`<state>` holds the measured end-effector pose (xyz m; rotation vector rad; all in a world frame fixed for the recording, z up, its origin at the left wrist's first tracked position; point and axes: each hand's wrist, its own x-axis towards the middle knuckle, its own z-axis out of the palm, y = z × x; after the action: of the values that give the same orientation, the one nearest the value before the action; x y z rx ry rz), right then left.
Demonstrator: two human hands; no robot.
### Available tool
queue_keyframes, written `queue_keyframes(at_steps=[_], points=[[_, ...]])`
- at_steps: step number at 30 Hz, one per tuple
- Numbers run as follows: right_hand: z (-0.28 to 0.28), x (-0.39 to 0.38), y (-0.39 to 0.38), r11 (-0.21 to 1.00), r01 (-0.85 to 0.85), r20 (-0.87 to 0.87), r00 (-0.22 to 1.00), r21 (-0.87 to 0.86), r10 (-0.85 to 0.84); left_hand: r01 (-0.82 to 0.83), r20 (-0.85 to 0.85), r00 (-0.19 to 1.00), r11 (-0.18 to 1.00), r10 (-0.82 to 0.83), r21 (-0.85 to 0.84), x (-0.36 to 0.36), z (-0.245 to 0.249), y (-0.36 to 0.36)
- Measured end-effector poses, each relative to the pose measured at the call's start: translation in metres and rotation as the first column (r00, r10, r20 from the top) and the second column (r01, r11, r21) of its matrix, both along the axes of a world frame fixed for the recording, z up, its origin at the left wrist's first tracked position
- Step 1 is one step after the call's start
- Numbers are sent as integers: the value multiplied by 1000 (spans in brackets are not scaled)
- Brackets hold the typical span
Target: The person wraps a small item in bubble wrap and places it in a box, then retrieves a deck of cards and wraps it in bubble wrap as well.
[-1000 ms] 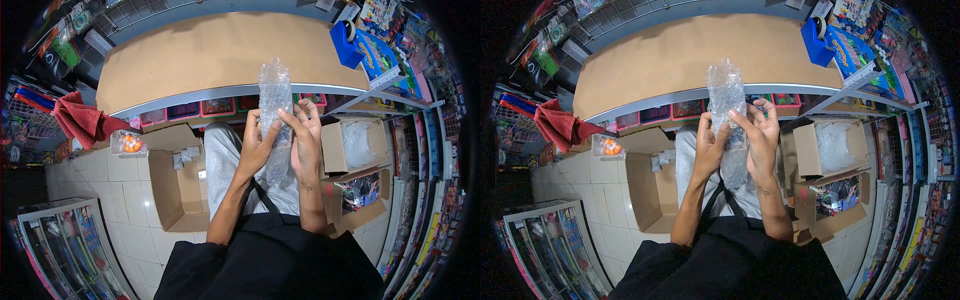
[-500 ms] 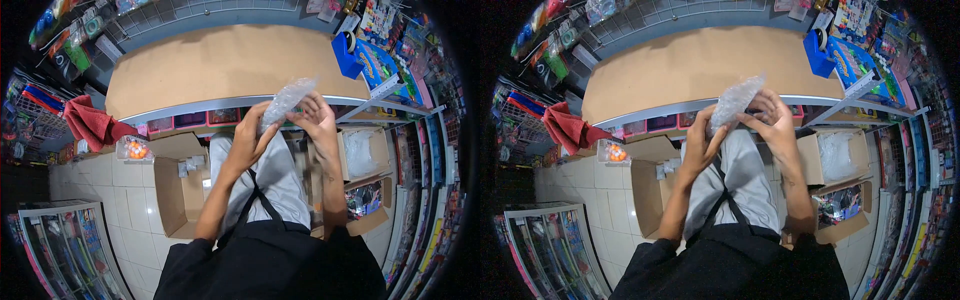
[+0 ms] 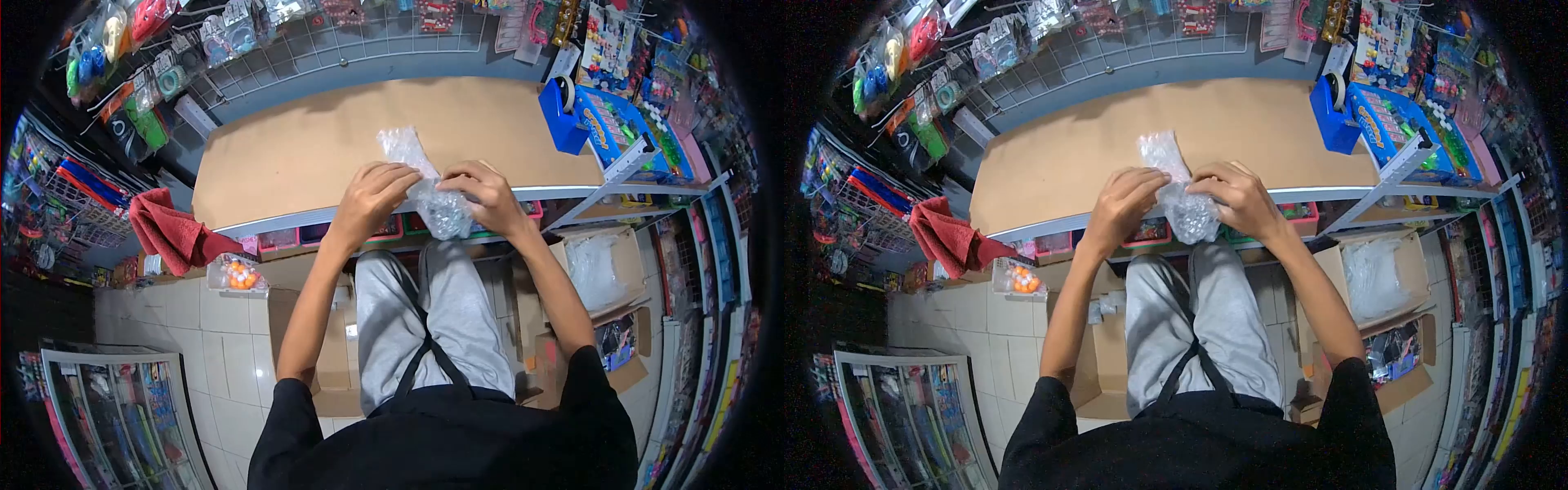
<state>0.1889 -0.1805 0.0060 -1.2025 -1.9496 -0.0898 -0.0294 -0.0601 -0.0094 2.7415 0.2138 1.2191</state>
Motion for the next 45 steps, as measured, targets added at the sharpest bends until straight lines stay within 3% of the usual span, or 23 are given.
queue_keyframes(at_steps=[2, 5, 8, 18, 24, 29, 35, 39, 43, 45], points=[[-10, 2, -2, 999, -18, 90, 996, -31, 21, 41, -37, 998, 997, -43, -64, -7, -12, -5], [-23, 1, -3, 998, -9, 176, 984, 58, -1, 34, -117, 992, 999, -37, -33, -16, -29, -13], [-21, 6, -6, 996, -49, 283, 959, 72, 27, 36, -96, 995, 998, -40, -42, -17, -38, -16], [-26, 13, -4, 991, -110, 390, 918, 74, 73, 0, -47, 999, 1000, 0, -6, -14, -48, -18], [-28, 18, -2, 983, -161, 420, 901, 91, 109, -35, -105, 994, 998, 40, 55, -13, -47, -18], [-28, 18, 0, 965, -253, 392, 897, 69, 207, 0, -67, 998, 999, -3, -40, -13, -45, -20], [-20, 9, 5, 966, -247, 63, 966, -73, 251, 7, -2, 1000, 995, -7, -104, -10, -40, -23], [-24, 4, 9, 954, -193, -204, 968, -230, 147, 6, 150, 988, 977, 27, -213, -2, -41, -29], [-21, -12, 11, 915, -256, -572, 820, -312, 35, -6, 246, 964, 937, 98, -350, 6, -38, -36], [-26, -12, 15, 915, -249, -602, 799, -317, 9, -19, 290, 940, 876, 180, -482, 9, -37, -41]])
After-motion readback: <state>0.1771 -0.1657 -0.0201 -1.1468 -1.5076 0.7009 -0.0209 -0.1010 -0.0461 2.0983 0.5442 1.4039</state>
